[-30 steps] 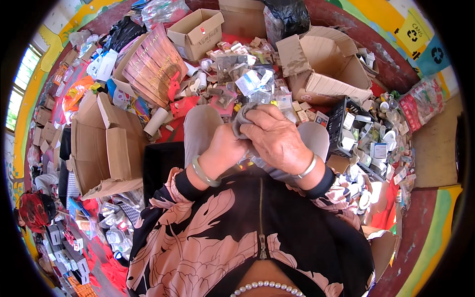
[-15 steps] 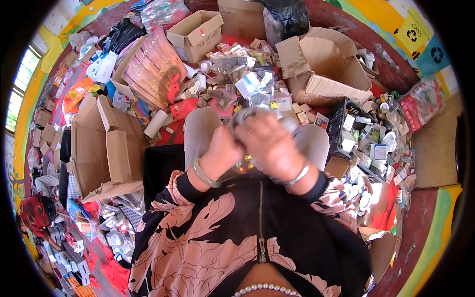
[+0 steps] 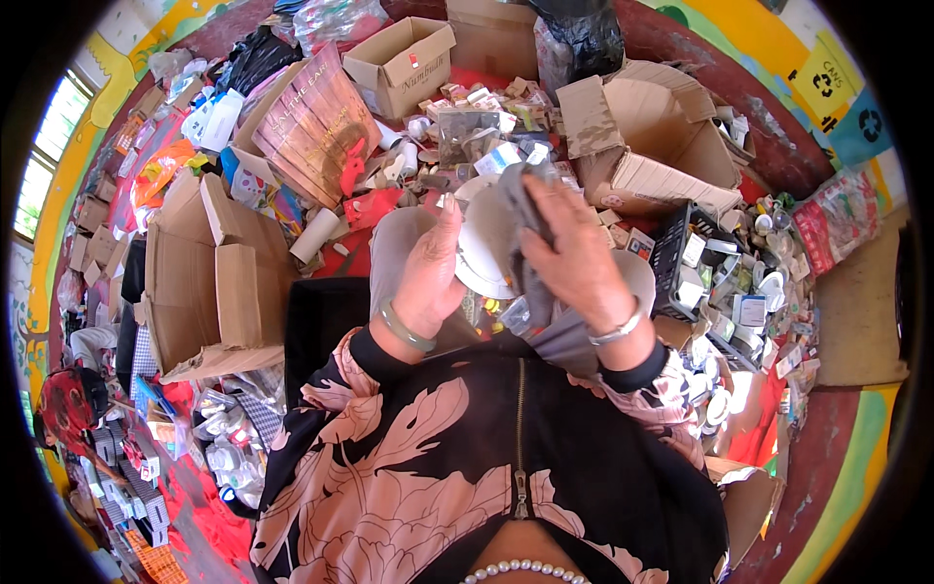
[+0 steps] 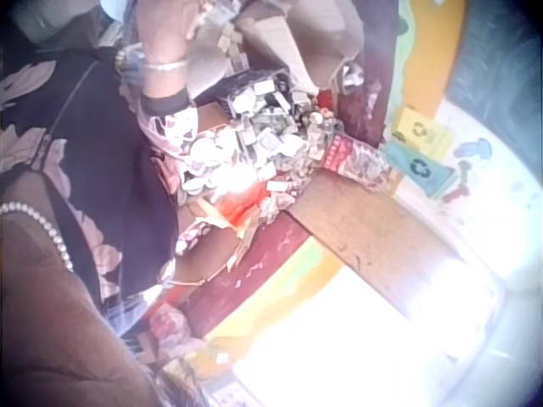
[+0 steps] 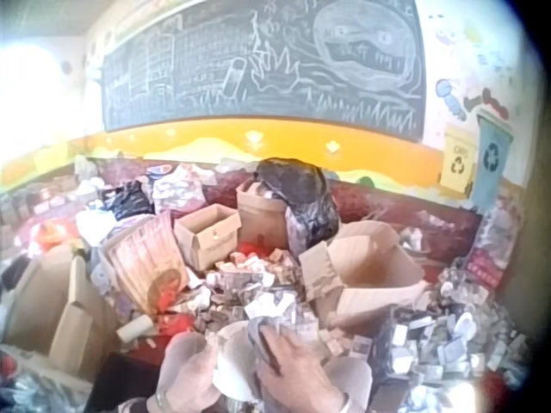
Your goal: The person sits on the floor surrounded by boxes and miscellaneous items. They pick up a small plastic bag, then a gold-colored metal container, and wipe it with a gray cloth. They then pick up a white circular lid and wipe it thoroughly with the cloth before placing it into a cardboard box.
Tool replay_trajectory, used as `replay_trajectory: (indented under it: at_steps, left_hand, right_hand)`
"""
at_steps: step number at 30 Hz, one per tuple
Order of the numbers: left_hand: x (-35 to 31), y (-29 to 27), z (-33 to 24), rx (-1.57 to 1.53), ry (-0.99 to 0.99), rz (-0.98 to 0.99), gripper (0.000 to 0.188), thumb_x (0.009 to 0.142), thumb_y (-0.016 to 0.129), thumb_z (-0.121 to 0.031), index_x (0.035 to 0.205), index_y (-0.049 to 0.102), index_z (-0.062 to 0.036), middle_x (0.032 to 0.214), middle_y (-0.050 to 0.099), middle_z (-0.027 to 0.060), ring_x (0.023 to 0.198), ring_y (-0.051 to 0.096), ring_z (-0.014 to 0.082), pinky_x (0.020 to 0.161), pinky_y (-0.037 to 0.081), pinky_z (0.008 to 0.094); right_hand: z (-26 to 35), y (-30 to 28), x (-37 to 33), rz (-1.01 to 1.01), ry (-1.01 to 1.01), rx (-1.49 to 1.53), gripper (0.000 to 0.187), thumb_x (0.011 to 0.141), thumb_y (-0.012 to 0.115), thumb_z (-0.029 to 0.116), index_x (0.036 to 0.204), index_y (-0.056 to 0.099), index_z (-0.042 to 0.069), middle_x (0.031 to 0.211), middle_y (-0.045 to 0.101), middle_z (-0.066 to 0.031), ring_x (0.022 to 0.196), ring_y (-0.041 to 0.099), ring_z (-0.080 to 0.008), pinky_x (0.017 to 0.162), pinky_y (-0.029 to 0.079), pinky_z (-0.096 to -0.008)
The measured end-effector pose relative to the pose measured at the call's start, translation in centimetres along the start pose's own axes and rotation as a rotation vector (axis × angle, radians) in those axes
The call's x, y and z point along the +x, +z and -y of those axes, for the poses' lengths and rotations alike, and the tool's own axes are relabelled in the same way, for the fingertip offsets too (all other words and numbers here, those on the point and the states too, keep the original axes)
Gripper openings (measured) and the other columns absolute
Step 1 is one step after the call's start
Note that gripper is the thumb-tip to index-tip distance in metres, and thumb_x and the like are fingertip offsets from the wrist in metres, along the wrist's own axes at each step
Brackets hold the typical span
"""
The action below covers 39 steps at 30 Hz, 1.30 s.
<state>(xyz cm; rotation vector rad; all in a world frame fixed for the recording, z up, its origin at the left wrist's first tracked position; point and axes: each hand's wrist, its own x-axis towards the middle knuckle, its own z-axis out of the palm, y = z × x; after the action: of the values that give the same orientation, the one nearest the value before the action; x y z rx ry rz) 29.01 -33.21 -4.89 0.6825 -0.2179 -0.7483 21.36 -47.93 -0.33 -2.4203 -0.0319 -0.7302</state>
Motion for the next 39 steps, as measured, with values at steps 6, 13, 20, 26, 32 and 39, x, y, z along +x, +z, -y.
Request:
replay_trajectory:
  at_steps: [6,13,20,26,32,39]
  left_hand:
    - [-0.3,0.2,0.6,-0.029,-0.024,-0.191,0.043,0.095,0.041,-0.039,0.122,0.048,-0.0058,0.12,0.054,0.0083,0.11,0.051,0.0197,0.096,0.04,0.0338]
    - [0.5,-1.3,-0.8,-0.144,0.055,-0.289,0.038,0.096,0.042,-0.028,0.121,0.047,0.0001,0.119,0.054,0.013,0.108,0.053,0.0251,0.093,0.042,0.0385]
    - [0.1,0.4,-1.1,-0.219,0.138,-0.213,0.038,0.096,0.041,-0.03,0.119,0.048,-0.0012,0.115,0.056,0.0104,0.102,0.054,0.0231,0.09,0.042,0.0378]
    - [-0.4,1.6,-1.3,-0.137,0.171,-0.347,0.036,0.097,0.039,-0.031,0.113,0.051,-0.0009,0.106,0.057,0.0084,0.096,0.055,0.0192,0.086,0.044,0.0333]
    - [-0.2,1.2,-1.2,-0.08,0.272,-0.28,0.041,0.097,0.036,-0.032,0.12,0.046,0.0005,0.115,0.055,0.0104,0.102,0.054,0.0205,0.091,0.042,0.0345]
    - [0.8,-1.1,-3.9,-0.27,0.412,-0.039,0.047,0.094,0.045,-0.032,0.131,0.039,-0.0044,0.13,0.049,0.008,0.119,0.046,0.0232,0.101,0.036,0.0424]
  right_hand:
    - [1.0,4.9,-1.6,0.12,-0.179,-0.118,0.05,0.068,0.059,0.004,0.117,0.05,-0.006,0.111,0.053,-0.0278,0.103,0.049,-0.0422,0.092,0.04,-0.0424]
    - [1.7,2.9,-2.2,0.395,-0.357,-0.044,0.025,0.067,0.057,0.003,0.092,0.061,0.001,0.092,0.056,-0.0103,0.085,0.052,-0.0278,0.076,0.045,-0.0355]
    - [3.8,1.5,0.7,0.098,-0.307,-0.071,0.033,0.068,0.058,0.005,0.1,0.058,0.002,0.087,0.05,-0.0127,0.084,0.051,-0.0309,0.069,0.047,-0.0364]
    - [3.9,4.6,0.1,0.174,-0.343,-0.213,0.04,0.069,0.056,0.009,0.108,0.059,0.0,0.095,0.052,-0.0111,0.092,0.05,-0.0283,0.076,0.046,-0.0351]
    - [4.1,3.8,-1.0,0.257,-0.281,-0.214,0.037,0.068,0.056,0.007,0.105,0.06,0.002,0.094,0.052,-0.0098,0.093,0.05,-0.0275,0.076,0.046,-0.0349]
    - [1.1,1.1,-2.1,0.214,-0.128,-0.213,0.034,0.067,0.054,-0.001,0.1,0.06,0.004,0.09,0.052,-0.0112,0.086,0.05,-0.0322,0.072,0.046,-0.0384]
